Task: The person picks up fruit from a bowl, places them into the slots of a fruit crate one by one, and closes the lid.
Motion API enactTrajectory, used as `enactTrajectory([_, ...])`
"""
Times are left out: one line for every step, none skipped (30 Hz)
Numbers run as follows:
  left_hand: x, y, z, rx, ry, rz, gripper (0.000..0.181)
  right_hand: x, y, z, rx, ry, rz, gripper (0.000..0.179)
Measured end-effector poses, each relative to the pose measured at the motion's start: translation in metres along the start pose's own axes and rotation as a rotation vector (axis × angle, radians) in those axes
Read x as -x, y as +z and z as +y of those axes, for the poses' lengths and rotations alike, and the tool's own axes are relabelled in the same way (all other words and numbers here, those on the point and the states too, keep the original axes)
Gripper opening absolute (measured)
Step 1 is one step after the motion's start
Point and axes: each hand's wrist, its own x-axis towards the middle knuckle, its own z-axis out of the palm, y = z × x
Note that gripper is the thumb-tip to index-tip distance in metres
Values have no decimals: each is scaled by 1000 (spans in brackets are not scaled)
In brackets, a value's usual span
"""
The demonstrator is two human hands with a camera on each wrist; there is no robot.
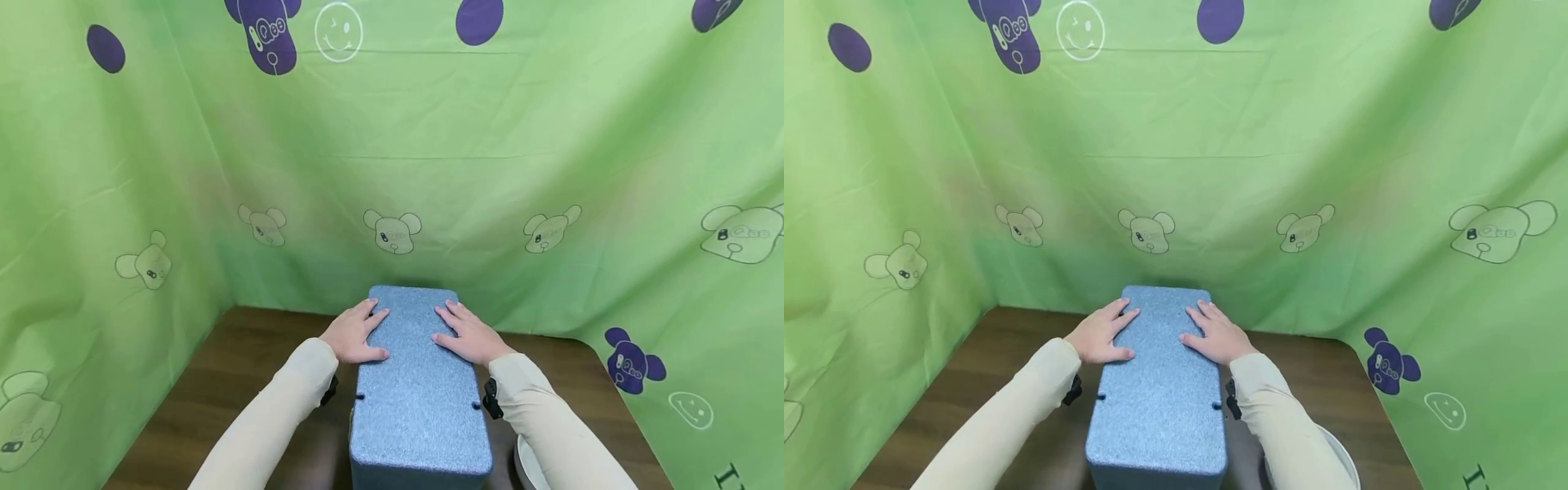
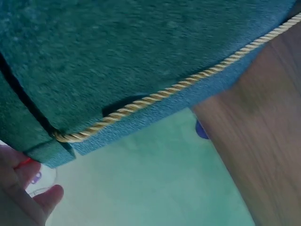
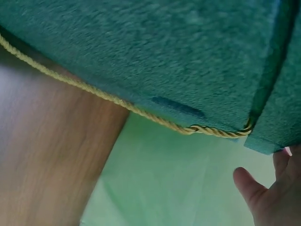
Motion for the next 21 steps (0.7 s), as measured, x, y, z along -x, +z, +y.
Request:
enactTrajectory([0, 1, 1, 0, -2, 4, 81, 0, -1, -1, 10, -1, -4, 69])
enactTrajectory([0, 2, 2, 5, -5, 9, 81, -1, -1, -2, 16, -1, -10, 69])
enactTrajectory([0, 3, 3, 5, -9, 10, 82, -1, -2, -2, 16, -2, -16, 69])
enactTrajectory([-1, 4, 3, 11, -15, 14, 81, -1, -3, -2, 13, -3, -21, 70])
enactTrajectory([-2, 6, 3, 24, -24, 20, 80, -1, -3, -2, -5, -1, -22, 70])
enactTrajectory([-3, 7, 3, 34, -33, 28, 79, -2, -3, -1, -28, 3, -22, 69])
enactTrajectory([-5, 9, 2, 44, -41, 29, 78, -2, -3, 1, -55, 4, -23, 69])
enactTrajectory([-7, 10, 1, 52, -46, 30, 77, -2, -3, 3, -83, 6, -26, 68])
enactTrajectory([-9, 11, 0, 54, -52, 25, 77, -3, -2, 6, -110, 11, -26, 68])
enactTrajectory([-12, 12, 0, 50, -55, 21, 76, -3, -3, 8, -136, 17, -25, 67])
enactTrajectory([-15, 12, -1, 40, -55, 21, 76, -5, -3, 11, -158, 24, -23, 67])
enactTrajectory([-17, 11, -1, 19, -53, 16, 76, -6, -4, 14, -164, 28, -25, 67])
enactTrajectory([-18, 11, -1, 0, -52, 10, 75, -7, -5, 15, -161, 29, -32, 67])
enactTrajectory([-20, 10, -1, -19, -52, 5, 74, -7, -8, 17, -151, 29, -41, 67])
enactTrajectory([-20, 10, -2, -40, -49, 2, 72, -7, -10, 19, -144, 32, -49, 67])
enactTrajectory([-19, 8, -3, -53, -45, 0, 71, -6, -13, 20, -135, 30, -55, 67])
enactTrajectory([-16, 7, -5, -53, -40, 3, 69, -4, -17, 22, -126, 29, -57, 66])
enactTrajectory([-13, 6, -8, -51, -37, 5, 67, -1, -21, 24, -115, 28, -53, 66])
enactTrajectory([-8, 5, -12, -37, -35, 16, 65, 4, -26, 27, -102, 29, -41, 65])
enactTrajectory([-3, 4, -17, -31, -30, 31, 64, 9, -31, 30, -96, 31, -22, 64])
enactTrajectory([4, 3, -24, -26, -23, 53, 62, 15, -37, 35, -89, 38, 3, 63])
